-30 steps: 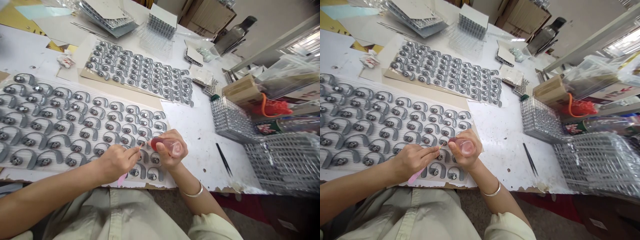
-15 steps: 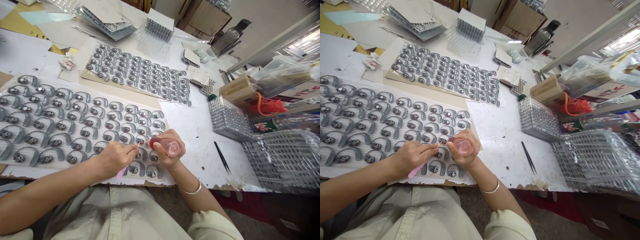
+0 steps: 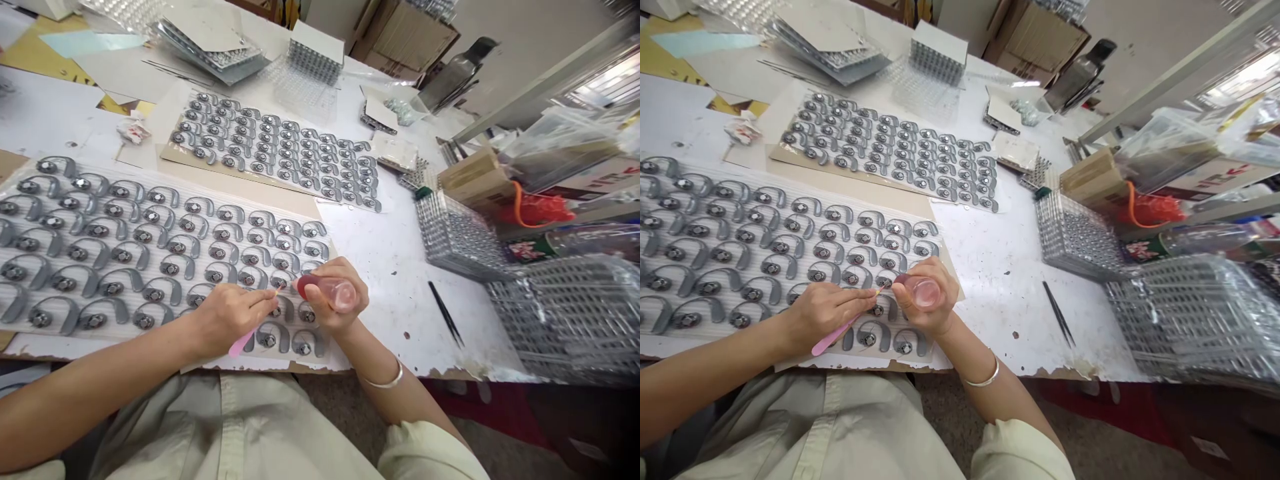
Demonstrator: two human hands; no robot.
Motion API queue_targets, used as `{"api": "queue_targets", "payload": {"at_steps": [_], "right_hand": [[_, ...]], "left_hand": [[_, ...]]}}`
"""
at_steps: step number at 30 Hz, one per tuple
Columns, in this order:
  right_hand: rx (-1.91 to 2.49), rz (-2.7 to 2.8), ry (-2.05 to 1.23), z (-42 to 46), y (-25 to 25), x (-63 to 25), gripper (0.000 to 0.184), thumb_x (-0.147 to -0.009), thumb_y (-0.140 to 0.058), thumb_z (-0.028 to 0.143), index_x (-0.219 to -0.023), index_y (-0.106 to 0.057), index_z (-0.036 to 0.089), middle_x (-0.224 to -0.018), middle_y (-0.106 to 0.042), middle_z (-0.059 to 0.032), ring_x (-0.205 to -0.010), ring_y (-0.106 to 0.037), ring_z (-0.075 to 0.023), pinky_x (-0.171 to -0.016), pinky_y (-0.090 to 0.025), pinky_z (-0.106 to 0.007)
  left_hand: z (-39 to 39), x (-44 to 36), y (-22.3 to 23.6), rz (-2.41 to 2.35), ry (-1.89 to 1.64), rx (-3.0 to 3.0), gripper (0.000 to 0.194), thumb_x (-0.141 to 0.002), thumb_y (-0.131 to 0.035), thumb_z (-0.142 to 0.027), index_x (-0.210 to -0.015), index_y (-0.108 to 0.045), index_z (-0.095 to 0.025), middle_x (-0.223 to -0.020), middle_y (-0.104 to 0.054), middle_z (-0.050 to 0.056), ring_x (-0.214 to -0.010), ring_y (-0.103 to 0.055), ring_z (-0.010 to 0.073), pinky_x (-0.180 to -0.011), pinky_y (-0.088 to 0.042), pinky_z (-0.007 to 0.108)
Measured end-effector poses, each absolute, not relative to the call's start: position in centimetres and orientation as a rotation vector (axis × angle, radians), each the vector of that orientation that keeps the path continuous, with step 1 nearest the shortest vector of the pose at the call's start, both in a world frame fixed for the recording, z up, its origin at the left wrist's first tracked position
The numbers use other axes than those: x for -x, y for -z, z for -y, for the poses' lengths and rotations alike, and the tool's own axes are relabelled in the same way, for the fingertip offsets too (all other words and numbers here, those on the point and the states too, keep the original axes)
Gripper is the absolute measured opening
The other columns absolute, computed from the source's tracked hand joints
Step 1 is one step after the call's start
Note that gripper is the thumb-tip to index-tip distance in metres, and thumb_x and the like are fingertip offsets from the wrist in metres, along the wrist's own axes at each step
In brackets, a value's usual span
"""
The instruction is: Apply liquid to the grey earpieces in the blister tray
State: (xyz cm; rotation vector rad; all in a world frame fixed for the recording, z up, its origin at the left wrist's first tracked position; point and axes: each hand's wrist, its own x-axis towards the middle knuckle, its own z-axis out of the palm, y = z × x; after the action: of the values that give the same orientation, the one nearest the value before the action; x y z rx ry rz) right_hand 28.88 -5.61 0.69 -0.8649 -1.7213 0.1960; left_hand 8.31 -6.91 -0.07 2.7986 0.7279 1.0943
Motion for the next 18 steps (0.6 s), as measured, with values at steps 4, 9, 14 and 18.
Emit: {"api": "queue_targets", "payload": {"at_steps": [4, 9, 14, 18], "right_hand": [[0.877, 1.728, -0.212, 5.78, -0.55, -28.99, 0.016, -0.073, -0.067, 0.022, -0.086, -0.058, 0.018, -0.065, -0.058, -0.0015, -0.058, -0.053, -0.0143, -0.049, -0.047, -0.031], [0.897, 1.731, -0.214, 5.87, -0.48, -29.02, 0.016, -0.073, -0.068, 0.022, -0.086, -0.058, 0.019, -0.064, -0.058, -0.0011, -0.058, -0.053, -0.0142, -0.048, -0.047, -0.030], [0.896, 1.735, -0.199, 5.87, -0.65, -29.00, 0.015, -0.073, -0.067, 0.023, -0.084, -0.058, 0.019, -0.064, -0.058, -0.0011, -0.057, -0.053, -0.0141, -0.047, -0.047, -0.030], [0.904, 1.755, -0.184, 5.93, -0.64, -29.06, 0.014, -0.074, -0.066, 0.025, -0.083, -0.057, 0.019, -0.065, -0.058, -0.0014, -0.056, -0.053, -0.0141, -0.046, -0.046, -0.029]], "left_hand": [[6.94, -8.35, 0.15, -0.731, -1.075, -2.797, 0.019, -0.089, -0.043, -0.007, -0.096, -0.061, -0.010, -0.095, -0.073, 0.009, -0.073, -0.070, 0.0131, -0.046, -0.048, 0.019], [6.94, -8.36, 0.11, -0.738, -1.041, -2.797, 0.020, -0.089, -0.042, -0.006, -0.095, -0.061, -0.010, -0.095, -0.073, 0.008, -0.067, -0.069, 0.0126, -0.045, -0.047, 0.020], [6.96, -8.24, 0.41, -0.754, -1.014, -2.797, 0.018, -0.087, -0.046, -0.008, -0.095, -0.061, -0.011, -0.096, -0.073, 0.007, -0.062, -0.068, 0.0128, -0.042, -0.046, 0.021], [6.92, -8.13, 0.66, -0.758, -0.970, -2.792, 0.018, -0.086, -0.046, -0.010, -0.096, -0.061, -0.011, -0.098, -0.072, 0.007, -0.059, -0.068, 0.0131, -0.043, -0.047, 0.022]]}}
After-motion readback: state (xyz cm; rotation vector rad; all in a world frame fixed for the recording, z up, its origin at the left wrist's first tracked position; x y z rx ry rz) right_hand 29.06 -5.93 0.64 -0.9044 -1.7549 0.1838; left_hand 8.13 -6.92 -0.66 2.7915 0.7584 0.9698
